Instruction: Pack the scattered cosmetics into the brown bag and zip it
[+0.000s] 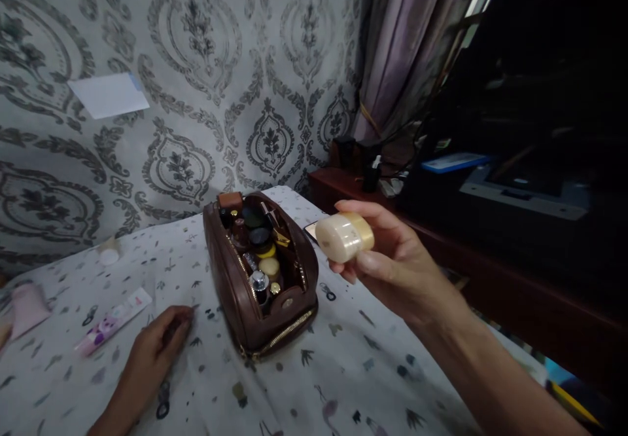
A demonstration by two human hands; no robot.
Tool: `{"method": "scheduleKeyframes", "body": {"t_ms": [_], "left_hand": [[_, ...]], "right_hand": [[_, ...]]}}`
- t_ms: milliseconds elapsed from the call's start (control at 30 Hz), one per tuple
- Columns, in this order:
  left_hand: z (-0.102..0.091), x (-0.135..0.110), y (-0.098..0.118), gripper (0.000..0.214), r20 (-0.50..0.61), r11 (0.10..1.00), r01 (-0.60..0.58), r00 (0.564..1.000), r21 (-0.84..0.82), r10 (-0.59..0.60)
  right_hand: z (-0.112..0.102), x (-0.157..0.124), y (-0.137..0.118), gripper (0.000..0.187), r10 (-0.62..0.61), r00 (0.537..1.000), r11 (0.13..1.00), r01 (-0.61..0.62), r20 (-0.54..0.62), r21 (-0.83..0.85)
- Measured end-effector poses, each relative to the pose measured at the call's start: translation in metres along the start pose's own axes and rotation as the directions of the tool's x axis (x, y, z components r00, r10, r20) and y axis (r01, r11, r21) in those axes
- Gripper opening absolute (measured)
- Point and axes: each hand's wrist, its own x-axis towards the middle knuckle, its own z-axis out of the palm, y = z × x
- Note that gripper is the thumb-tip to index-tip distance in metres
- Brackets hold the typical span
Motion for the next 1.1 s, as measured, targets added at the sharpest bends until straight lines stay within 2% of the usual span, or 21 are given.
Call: {"method": "scheduleKeyframes", "body": {"t_ms": [167, 267, 333, 400, 467, 600, 667, 767, 833, 900, 1000, 1100], "left_hand": [[0.000, 0.000, -0.002, 0.039, 0.012, 1.000, 0.001, 1.000, 0.003, -0.001], [-0.001, 0.000, -0.001, 0.038, 0.012, 1.000, -0.007, 1.000, -0.007, 0.007], [-0.001, -0.001, -0.001, 0.037, 0.020, 1.000, -0.006, 1.000, -0.013, 0.006], [-0.001, -0.001, -0.002, 0.036, 0.027, 1.000, -0.005, 1.000, -0.014, 0.005], [-0.001, -0.001, -0.003, 0.035, 0.028, 1.000, -0.016, 0.999, -0.019, 0.016], [0.000, 0.001, -0.004, 0.035, 0.010, 0.999, -0.050, 0.999, -0.021, 0.050], [0.000, 0.001, -0.003, 0.036, 0.003, 0.998, -0.057, 0.998, -0.009, 0.057], [-0.001, 0.002, -0.003, 0.036, 0.008, 0.998, -0.061, 0.998, -0.005, 0.061], [-0.001, 0.002, -0.003, 0.036, 0.012, 0.998, -0.063, 0.998, -0.007, 0.063], [-0.001, 0.002, -0.003, 0.037, 0.010, 0.998, -0.058, 0.998, -0.002, 0.058], [0.000, 0.002, -0.003, 0.039, -0.005, 0.999, -0.037, 0.999, 0.002, 0.037], [0.000, 0.002, -0.002, 0.038, 0.002, 1.000, -0.025, 1.000, -0.004, 0.025]], "right_hand": [[-0.005, 0.005, 0.001, 0.044, 0.019, 0.996, 0.996, -0.012, 0.089, -0.087], [-0.002, 0.016, -0.002, 0.039, 0.022, 0.991, 0.967, 0.014, 0.136, -0.255], [0.002, 0.028, -0.004, 0.034, -0.029, 0.985, 0.890, 0.104, 0.171, -0.443], [0.006, 0.041, -0.006, 0.030, -0.083, 0.959, 0.757, 0.238, 0.272, -0.609], [0.009, 0.054, -0.005, 0.028, -0.093, 0.915, 0.640, 0.358, 0.393, -0.680], [0.012, 0.074, -0.002, 0.017, -0.014, 0.829, 0.524, 0.481, 0.558, -0.702], [0.014, 0.080, -0.001, 0.010, 0.098, 0.753, 0.415, 0.563, 0.650, -0.714], [0.019, 0.087, 0.001, 0.005, 0.265, 0.612, 0.216, 0.716, 0.745, -0.664], [0.023, 0.091, 0.002, 0.004, 0.323, 0.539, 0.134, 0.788, 0.778, -0.601], [0.027, 0.094, 0.003, 0.006, 0.372, 0.492, 0.086, 0.826, 0.787, -0.557], [0.030, 0.098, 0.005, 0.011, 0.423, 0.473, 0.049, 0.840, 0.773, -0.540], [0.031, 0.101, 0.007, 0.012, 0.436, 0.439, 0.052, 0.859, 0.786, -0.509]]}}
